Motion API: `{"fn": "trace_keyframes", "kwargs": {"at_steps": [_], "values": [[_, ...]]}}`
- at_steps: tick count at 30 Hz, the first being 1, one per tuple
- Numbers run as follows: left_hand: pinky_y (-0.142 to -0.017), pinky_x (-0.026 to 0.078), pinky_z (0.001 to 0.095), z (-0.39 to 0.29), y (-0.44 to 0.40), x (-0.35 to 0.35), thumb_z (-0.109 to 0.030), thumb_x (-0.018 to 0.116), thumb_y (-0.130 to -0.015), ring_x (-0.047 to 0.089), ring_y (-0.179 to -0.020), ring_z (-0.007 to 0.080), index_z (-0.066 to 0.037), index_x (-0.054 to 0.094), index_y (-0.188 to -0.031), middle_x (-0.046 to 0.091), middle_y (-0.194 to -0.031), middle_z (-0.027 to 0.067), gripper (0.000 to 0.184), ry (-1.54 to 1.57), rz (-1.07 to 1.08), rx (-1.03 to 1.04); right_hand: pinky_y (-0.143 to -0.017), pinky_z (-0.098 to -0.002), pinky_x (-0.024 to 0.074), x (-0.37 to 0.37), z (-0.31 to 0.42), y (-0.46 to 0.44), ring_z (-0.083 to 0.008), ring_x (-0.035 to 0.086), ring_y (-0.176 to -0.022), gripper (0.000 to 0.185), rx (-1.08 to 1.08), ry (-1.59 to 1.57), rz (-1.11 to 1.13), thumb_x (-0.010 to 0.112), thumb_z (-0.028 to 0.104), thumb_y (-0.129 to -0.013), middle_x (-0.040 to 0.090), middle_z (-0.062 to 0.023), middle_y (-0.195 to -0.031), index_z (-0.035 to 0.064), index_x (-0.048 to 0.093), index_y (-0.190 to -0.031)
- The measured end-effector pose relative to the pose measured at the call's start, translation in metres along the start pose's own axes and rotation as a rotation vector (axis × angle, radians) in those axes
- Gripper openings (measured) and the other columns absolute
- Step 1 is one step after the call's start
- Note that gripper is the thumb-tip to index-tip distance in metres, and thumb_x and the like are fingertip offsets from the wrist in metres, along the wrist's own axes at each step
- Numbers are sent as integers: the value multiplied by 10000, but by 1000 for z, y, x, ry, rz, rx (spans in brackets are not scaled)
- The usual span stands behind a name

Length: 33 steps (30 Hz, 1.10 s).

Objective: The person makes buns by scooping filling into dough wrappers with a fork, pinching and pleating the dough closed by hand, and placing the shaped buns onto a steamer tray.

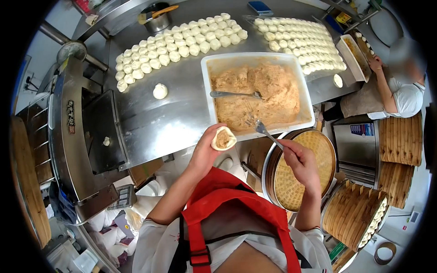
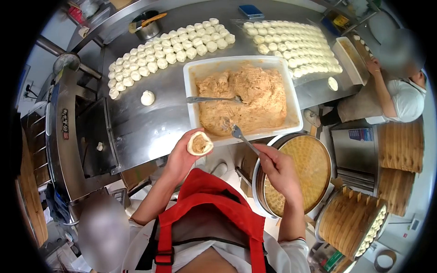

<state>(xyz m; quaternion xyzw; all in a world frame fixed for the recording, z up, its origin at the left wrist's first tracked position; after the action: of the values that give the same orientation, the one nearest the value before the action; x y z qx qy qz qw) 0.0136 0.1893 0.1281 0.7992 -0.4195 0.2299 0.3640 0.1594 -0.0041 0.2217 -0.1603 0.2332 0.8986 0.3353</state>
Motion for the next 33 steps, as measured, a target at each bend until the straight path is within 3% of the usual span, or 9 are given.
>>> {"fn": "trace_keyframes", "kwargs": {"at_steps": [4,6,10,13,18,23,26,32,33], "values": [[-1024,428,429,2,-7,1,-281,370,-1022,508,-1198,220,-17,439,-1332,508,-1265,120,413,-72,11,48,-560,-273,424,3,18,17,-142,509,-564,257,-72,155,79,565,88,-914,526,-99,-643,63,658,-1152],[-1012,428,402,1,-8,8,-275,383,-1022,507,-1188,200,-25,439,-1337,511,-1258,112,407,-136,4,65,-567,-328,460,10,28,19,-239,581,-578,270,-135,262,90,582,84,-890,592,-143,-685,78,662,-1147],[-874,462,247,10,-10,7,-113,574,-955,534,-1013,99,-80,458,-1326,565,-1118,42,389,-387,1,222,-611,-382,495,25,41,18,-315,642,-672,261,-178,410,75,602,82,-865,651,-177,-780,76,672,-1117],[-832,476,231,8,-9,4,-62,580,-942,558,-957,100,-61,482,-1296,581,-1072,47,367,-460,-27,281,-625,-377,501,26,43,21,-310,648,-687,256,-201,406,62,605,77,-864,660,-169,-793,71,675,-1110],[-858,509,266,1,-8,-6,-49,564,-941,582,-941,121,-60,487,-1291,584,-1066,57,359,-348,-90,246,-644,-374,507,0,36,26,-312,656,-708,256,-158,450,-8,604,60,-862,672,-164,-822,70,678,-1106],[-889,543,344,-6,-3,-6,-64,548,-949,605,-990,155,-42,459,-1316,577,-1108,77,378,-112,-33,64,-521,-355,461,-25,43,12,-270,569,-532,195,-331,979,-526,625,28,-818,560,-98,-617,84,712,-983],[-923,536,427,-3,0,-4,-57,473,-975,615,-986,178,-49,487,-1308,581,-1086,73,333,-49,22,41,-521,-369,479,-26,6,-23,-284,590,-542,195,-346,1138,-584,624,30,-800,575,-100,-629,94,711,-963],[-902,547,422,-2,4,4,-55,486,-971,617,-987,175,-51,513,-1281,593,-1099,74,311,-114,41,31,-525,-406,488,-16,-25,-50,-307,626,-578,194,-376,1060,-580,630,80,-794,620,-110,-668,109,700,-972],[-897,550,420,-2,4,6,-55,493,-968,618,-986,174,-52,510,-1282,597,-1092,72,315,-105,47,36,-621,-412,500,-17,-22,-47,-309,642,-677,206,-291,1007,-517,661,96,-783,640,-123,-733,80,690,-987]]}}
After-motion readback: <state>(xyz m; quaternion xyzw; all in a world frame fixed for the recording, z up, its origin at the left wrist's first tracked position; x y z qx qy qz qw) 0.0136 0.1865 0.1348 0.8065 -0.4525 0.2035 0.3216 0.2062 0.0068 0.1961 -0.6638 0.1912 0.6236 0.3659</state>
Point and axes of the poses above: each hand's wrist, its own y-axis away from the middle knuckle, its own x-axis out of the palm, z = x × y, the point moved 5 cm from there along -y, towards the middle knuckle
